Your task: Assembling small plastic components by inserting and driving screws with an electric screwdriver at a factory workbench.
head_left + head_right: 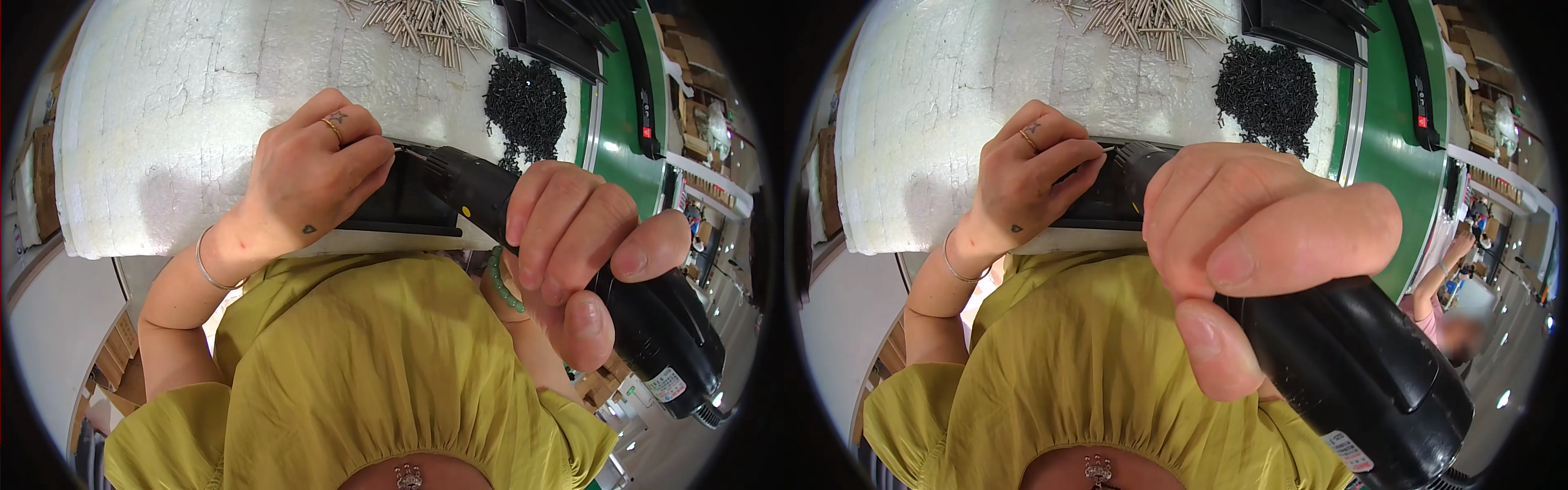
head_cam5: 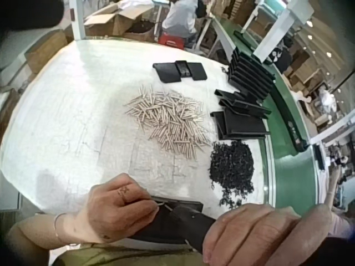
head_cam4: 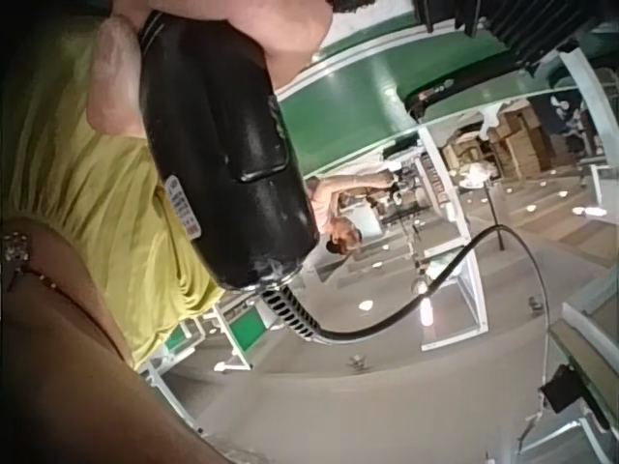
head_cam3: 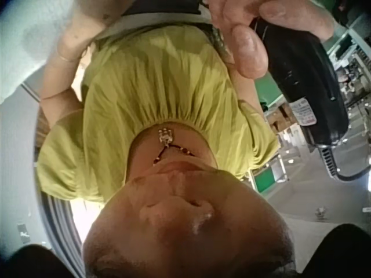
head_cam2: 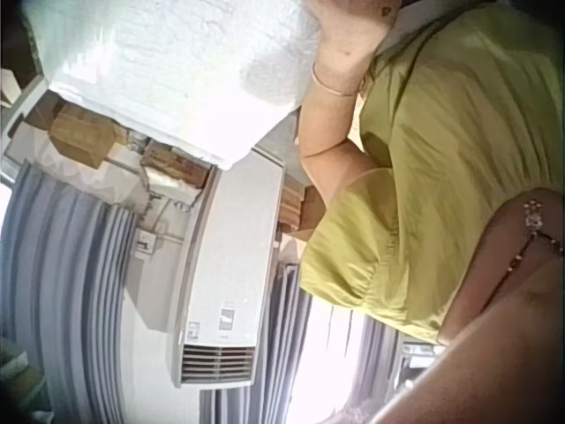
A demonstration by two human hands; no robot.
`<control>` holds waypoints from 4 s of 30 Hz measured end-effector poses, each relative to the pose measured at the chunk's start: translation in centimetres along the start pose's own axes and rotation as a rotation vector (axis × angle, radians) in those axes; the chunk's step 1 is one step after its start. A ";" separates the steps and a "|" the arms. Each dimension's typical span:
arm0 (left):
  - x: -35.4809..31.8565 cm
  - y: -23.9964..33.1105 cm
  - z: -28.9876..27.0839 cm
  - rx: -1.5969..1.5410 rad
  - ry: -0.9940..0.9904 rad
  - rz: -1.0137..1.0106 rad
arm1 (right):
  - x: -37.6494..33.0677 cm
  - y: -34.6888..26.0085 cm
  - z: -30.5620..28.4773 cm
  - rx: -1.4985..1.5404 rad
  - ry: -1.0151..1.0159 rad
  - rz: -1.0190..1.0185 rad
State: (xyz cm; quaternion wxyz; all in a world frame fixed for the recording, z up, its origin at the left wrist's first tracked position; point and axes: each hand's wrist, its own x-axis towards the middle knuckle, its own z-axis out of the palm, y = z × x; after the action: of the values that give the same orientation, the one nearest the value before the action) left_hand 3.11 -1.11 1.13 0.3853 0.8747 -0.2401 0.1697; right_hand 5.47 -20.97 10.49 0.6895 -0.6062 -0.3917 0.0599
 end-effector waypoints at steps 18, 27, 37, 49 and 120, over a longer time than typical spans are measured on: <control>-0.2 0.0 0.5 -0.048 -0.028 0.027 | 2.4 0.6 0.4 -0.021 -0.121 0.041; -0.8 0.8 -0.4 -0.017 -0.089 0.017 | 1.6 0.5 -2.1 0.229 0.116 -0.143; 0.0 3.9 -4.2 0.068 -0.563 -0.072 | -1.8 1.6 -4.9 0.044 0.651 -0.101; 2.7 0.2 -4.2 -0.072 -0.437 -0.155 | -2.0 0.4 -4.9 0.067 0.646 -0.159; 15.1 -4.1 6.1 0.145 -0.210 0.260 | -2.5 -1.4 -5.9 0.030 0.435 -0.358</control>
State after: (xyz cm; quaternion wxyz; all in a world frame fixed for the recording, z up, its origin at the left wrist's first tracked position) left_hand 18.57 -7.64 2.08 0.2690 0.8746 -0.3772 0.1428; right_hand 6.85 -27.41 10.76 0.7659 -0.5157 -0.3343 -0.1888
